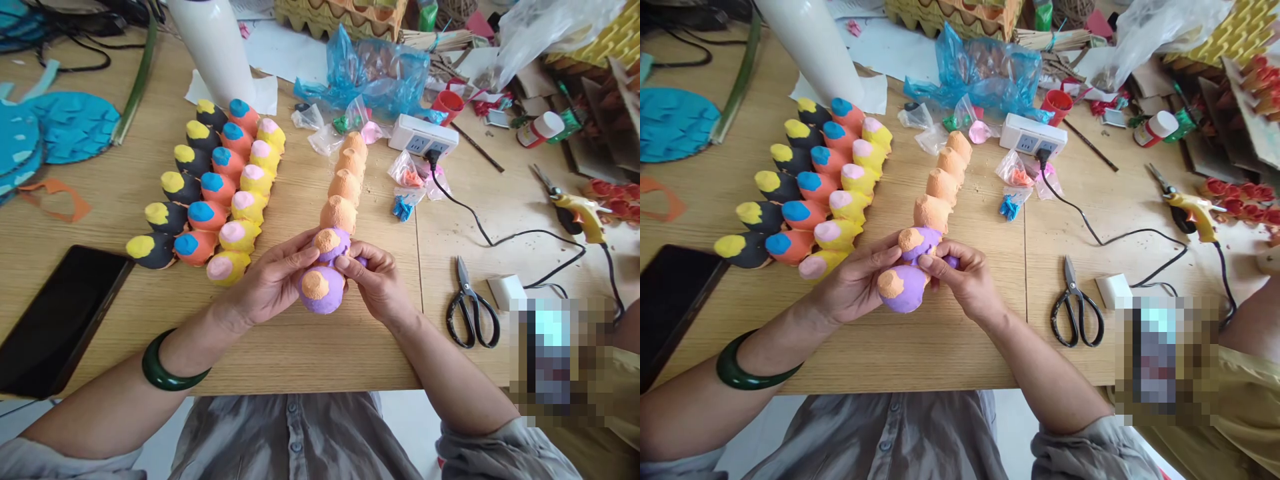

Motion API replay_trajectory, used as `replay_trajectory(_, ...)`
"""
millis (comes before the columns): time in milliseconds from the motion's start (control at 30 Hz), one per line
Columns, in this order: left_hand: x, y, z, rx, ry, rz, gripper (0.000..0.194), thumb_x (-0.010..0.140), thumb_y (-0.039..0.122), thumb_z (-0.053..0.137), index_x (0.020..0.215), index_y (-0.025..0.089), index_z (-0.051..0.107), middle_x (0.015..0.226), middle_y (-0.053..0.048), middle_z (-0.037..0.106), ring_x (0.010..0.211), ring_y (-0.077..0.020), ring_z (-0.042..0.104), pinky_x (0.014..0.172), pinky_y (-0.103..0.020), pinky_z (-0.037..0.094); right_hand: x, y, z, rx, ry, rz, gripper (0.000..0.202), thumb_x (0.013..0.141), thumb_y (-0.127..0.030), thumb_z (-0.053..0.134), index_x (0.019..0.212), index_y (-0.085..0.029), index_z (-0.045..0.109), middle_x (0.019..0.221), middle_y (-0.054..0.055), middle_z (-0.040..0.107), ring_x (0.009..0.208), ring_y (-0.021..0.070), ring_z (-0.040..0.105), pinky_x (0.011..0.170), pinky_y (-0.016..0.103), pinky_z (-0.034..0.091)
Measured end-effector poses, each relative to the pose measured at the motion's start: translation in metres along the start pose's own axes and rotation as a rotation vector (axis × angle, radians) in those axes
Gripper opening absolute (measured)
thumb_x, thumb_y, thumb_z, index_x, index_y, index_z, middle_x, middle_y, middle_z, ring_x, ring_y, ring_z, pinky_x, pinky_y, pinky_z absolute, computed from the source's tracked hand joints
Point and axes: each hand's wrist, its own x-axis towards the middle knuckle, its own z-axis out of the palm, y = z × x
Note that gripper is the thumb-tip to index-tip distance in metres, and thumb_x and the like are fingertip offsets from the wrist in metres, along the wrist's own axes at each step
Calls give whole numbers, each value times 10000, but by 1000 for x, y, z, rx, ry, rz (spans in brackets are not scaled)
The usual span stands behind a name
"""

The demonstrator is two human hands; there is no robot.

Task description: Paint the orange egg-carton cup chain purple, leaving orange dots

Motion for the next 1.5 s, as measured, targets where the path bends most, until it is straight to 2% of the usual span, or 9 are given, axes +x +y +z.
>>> replay_trajectory(100,0,-1,-2,0,3,14,353,995,387,887,1305,225,846,1147,-44,835,969,-169,760,878,-242,641,1,3,-1,17,-21,-8,464,796,-585,1021,724,-211,756,682,-48,670,567,90,590,572,235,503)
replay_trajectory(233,0,1,1,15,73,37,312,958,384,922,1230,245,857,1048,-22,821,897,-153,743,857,-234,631,1,2,-1,71,-70,66,476,742,-609,1047,830,-227,776,755,-39,716,618,118,647,642,268,588)
replay_trajectory(467,0,2,9,38,87,33,388,903,349,960,1269,287,847,1130,-11,841,989,-169,778,854,-226,638,2,1,0,38,-33,96,566,735,-689,1016,725,-232,684,735,-17,704,656,141,621,625,280,564)
replay_trajectory(700,-2,3,10,61,87,1,427,852,421,1002,1253,347,875,1091,32,835,933,-153,753,799,-219,639,0,-3,3,95,-86,70,555,820,-649,969,676,-233,631,662,-44,562,603,123,514,618,280,559)
replay_trajectory(867,-2,6,8,118,81,14,434,877,453,966,1280,337,855,1095,11,816,945,-174,761,817,-254,643,2,1,3,186,-112,154,607,775,-760,935,707,-231,646,686,-45,531,595,126,506,581,282,572)
replay_trajectory(1100,-1,4,8,123,111,4,424,835,393,1000,1243,380,883,1083,-7,801,924,-161,720,794,-232,630,2,-2,1,148,-34,170,574,715,-663,1015,694,-226,644,670,-44,555,604,112,483,593,259,517)
replay_trajectory(1233,-2,4,6,123,105,-8,445,832,438,1001,1255,364,884,1067,-2,803,930,-170,718,797,-235,624,3,-2,3,140,-26,160,603,700,-720,991,671,-235,634,650,-44,542,612,128,493,595,281,534)
replay_trajectory(1333,-2,4,4,98,108,4,458,852,407,986,1288,338,865,1100,16,818,962,-172,733,842,-242,629,3,-2,3,137,-42,152,636,714,-784,958,688,-235,638,664,-44,548,610,129,505,586,288,553)
replay_trajectory(1500,0,3,3,115,162,69,411,845,359,982,1230,293,853,1066,12,821,896,-149,741,799,-225,635,5,-5,-4,16,-101,95,504,736,-627,1036,848,-223,757,779,-30,686,646,115,585,617,255,549)
